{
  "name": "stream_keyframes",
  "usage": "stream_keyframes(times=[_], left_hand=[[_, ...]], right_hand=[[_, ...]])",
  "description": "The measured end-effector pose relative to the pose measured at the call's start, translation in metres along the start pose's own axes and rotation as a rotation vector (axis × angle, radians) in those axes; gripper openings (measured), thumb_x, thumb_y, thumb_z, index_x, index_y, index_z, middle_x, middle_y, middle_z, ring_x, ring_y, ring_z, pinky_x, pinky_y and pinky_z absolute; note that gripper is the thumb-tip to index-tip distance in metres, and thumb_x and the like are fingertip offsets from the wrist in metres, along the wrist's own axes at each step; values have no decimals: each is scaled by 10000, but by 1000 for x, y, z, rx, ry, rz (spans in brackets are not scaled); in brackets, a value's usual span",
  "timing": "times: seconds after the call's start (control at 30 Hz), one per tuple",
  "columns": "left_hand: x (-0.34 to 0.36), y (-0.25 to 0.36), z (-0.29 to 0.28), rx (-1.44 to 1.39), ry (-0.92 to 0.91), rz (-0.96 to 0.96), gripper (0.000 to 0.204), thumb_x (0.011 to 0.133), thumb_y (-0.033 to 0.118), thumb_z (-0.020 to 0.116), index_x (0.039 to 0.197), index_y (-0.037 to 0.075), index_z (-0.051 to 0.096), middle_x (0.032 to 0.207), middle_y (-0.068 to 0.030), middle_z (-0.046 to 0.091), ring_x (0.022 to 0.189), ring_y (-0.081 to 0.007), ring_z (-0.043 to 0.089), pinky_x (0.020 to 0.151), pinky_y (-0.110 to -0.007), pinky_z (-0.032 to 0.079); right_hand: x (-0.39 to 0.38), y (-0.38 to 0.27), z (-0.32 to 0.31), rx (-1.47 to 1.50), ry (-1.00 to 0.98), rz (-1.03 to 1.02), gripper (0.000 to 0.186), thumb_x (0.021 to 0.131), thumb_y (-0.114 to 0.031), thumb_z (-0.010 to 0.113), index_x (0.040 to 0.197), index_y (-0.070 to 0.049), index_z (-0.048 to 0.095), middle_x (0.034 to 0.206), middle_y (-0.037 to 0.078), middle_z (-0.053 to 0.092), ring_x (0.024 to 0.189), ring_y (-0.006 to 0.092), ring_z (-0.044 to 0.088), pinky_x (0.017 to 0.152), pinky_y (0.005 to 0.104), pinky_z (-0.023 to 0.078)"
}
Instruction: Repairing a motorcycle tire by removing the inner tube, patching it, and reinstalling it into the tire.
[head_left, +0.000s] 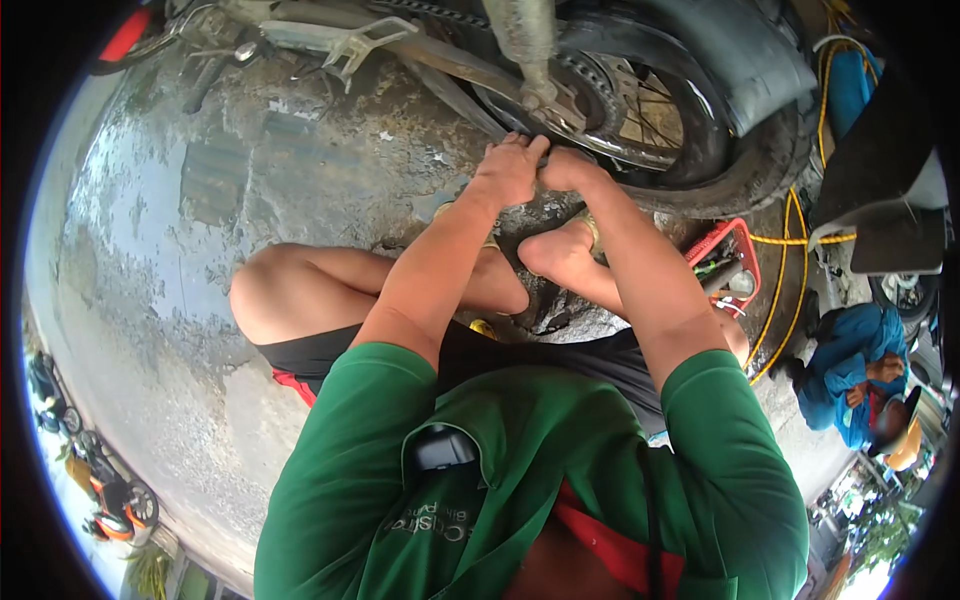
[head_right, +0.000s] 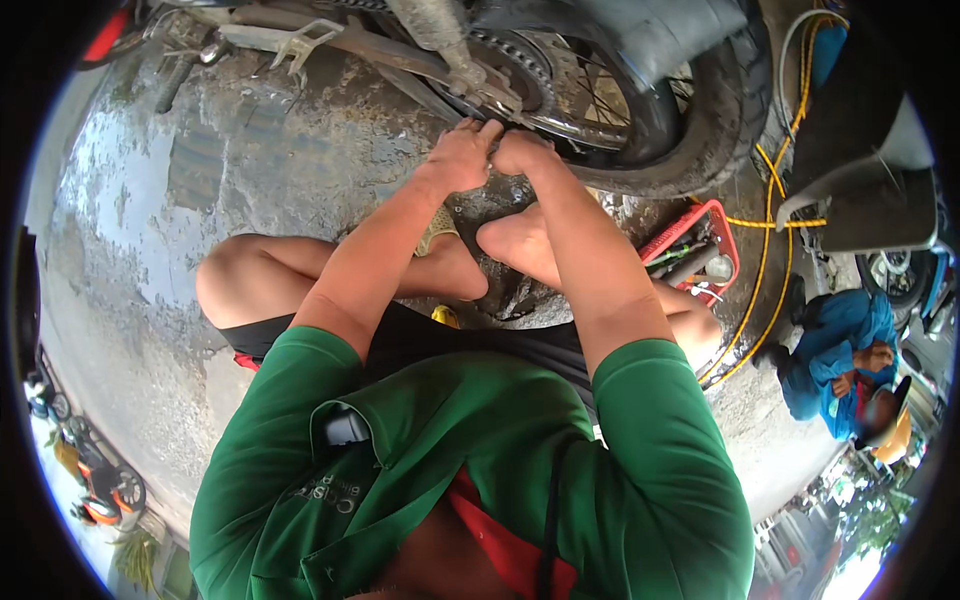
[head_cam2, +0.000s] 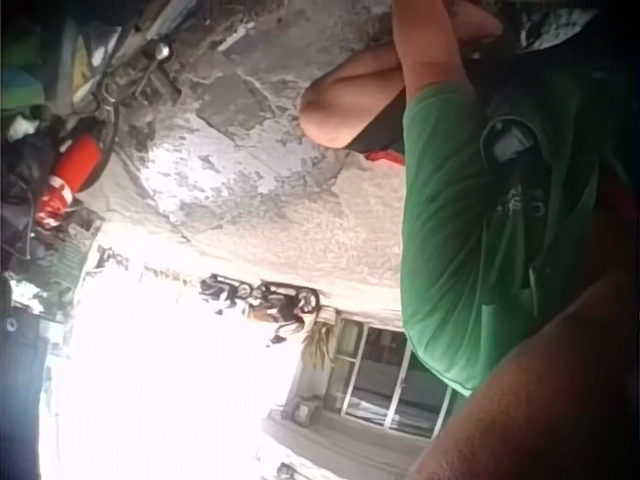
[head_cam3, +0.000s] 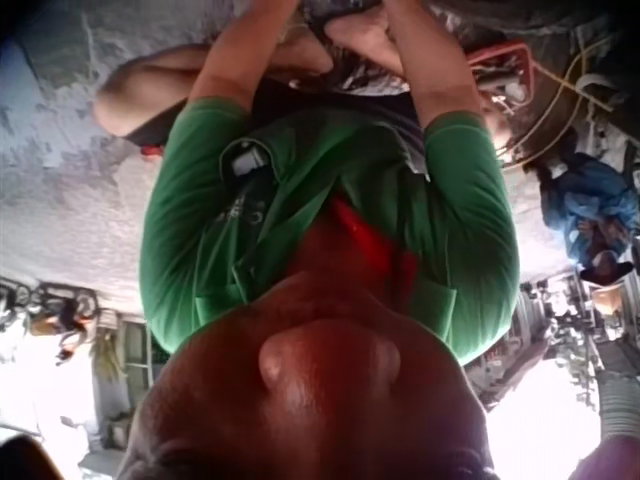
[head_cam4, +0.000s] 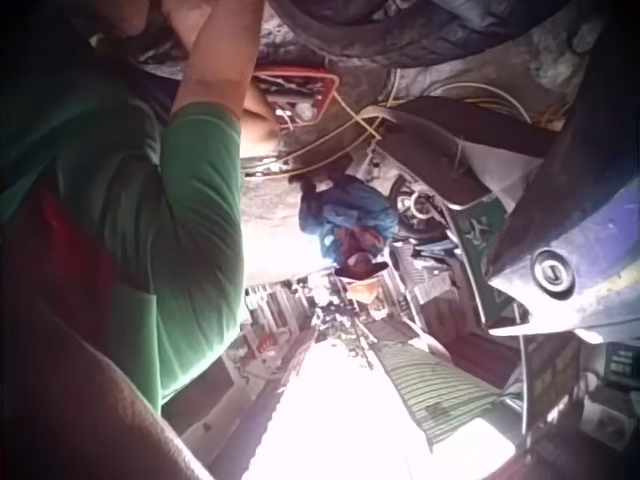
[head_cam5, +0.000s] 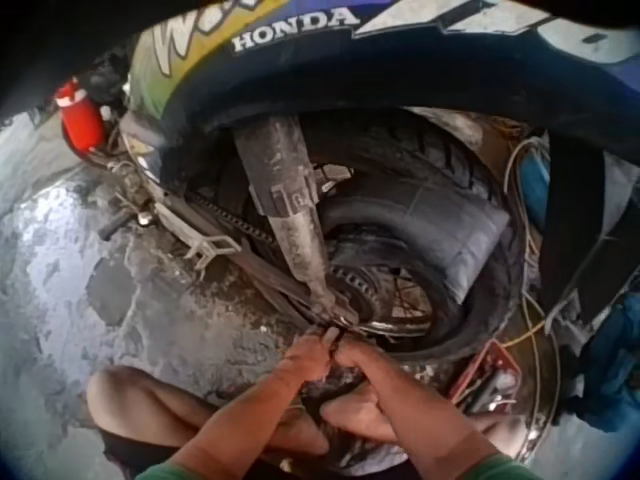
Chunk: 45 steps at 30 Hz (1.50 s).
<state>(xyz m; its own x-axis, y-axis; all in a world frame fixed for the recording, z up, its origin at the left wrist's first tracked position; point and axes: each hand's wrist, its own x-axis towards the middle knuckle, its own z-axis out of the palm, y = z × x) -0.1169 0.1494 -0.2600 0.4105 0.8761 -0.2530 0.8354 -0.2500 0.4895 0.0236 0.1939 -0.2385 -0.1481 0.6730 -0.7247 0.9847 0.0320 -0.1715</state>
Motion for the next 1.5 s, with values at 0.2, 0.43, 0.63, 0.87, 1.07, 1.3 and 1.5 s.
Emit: stream_keyframes(times=[0.2, 0.43, 0.63, 0.87, 1.07, 1.3, 1.5], left_hand=[[34, 20, 13, 306, -59, -76, 617, 791, 224, 729, 1364, 110, 529, 1319, -160, 576, 1272, -282, 512, 959, -566, 430], [47, 13, 41, 520, -10, -245, 490, 865, 236, 681, 1327, 109, 577, 1313, -142, 589, 1272, -301, 501, 955, -556, 432], [-10, 8, 47, -67, 560, -17, 374, 900, 308, 637, 1206, 94, 664, 1169, -139, 653, 1201, -331, 547, 961, -516, 442], [54, 20, 28, -157, 293, -53, 336, 876, 364, 664, 1116, 136, 717, 1055, -124, 706, 1083, -318, 631, 918, -496, 479], [75, -14, 27, 14, 123, -141, 300, 927, 381, 588, 934, 140, 767, 962, -117, 731, 982, -293, 677, 865, -489, 507], [83, -27, 37, 101, 136, -144, 302, 942, 454, 567, 1015, 248, 776, 1150, -95, 713, 1181, -267, 604, 948, -492, 461], [81, -5, 29, 199, 178, -184, 428, 913, 541, 579, 1201, 248, 700, 1279, -49, 659, 1252, -249, 556, 1035, -483, 387]], right_hand=[[-81, 18, 5, -43, 169, -38, 515, 869, -356, 673, 1259, -27, 607, 1280, 214, 630, 1196, 366, 603, 1077, 498, 416], [-144, 65, -19, -522, 632, -329, 617, 842, -413, 707, 1309, -34, 569, 1309, 216, 597, 1293, 342, 523, 1119, 503, 352], [-103, 57, -8, -635, 272, -160, 672, 826, -421, 732, 1331, -20, 544, 1308, 195, 599, 1284, 351, 526, 1099, 494, 355], [-76, 78, 36, -319, 558, -518, 676, 832, -400, 733, 1344, -14, 519, 1281, 220, 596, 1229, 354, 570, 1058, 486, 397], [-80, 46, 98, 1651, 156, 283, 739, 932, -484, 643, 1472, -53, 382, 1512, 265, 393, 1321, 373, 494, 1083, 496, 406], [-21, 26, 52, 2038, 307, 490, 888, 899, -552, 672, 1512, -53, 267, 1510, 253, 343, 1247, 390, 545, 1053, 630, 384], [-8, 15, 49, 2090, 492, 772, 822, 868, -569, 703, 1374, 20, 434, 1296, 237, 545, 1093, 379, 628, 965, 663, 428]])
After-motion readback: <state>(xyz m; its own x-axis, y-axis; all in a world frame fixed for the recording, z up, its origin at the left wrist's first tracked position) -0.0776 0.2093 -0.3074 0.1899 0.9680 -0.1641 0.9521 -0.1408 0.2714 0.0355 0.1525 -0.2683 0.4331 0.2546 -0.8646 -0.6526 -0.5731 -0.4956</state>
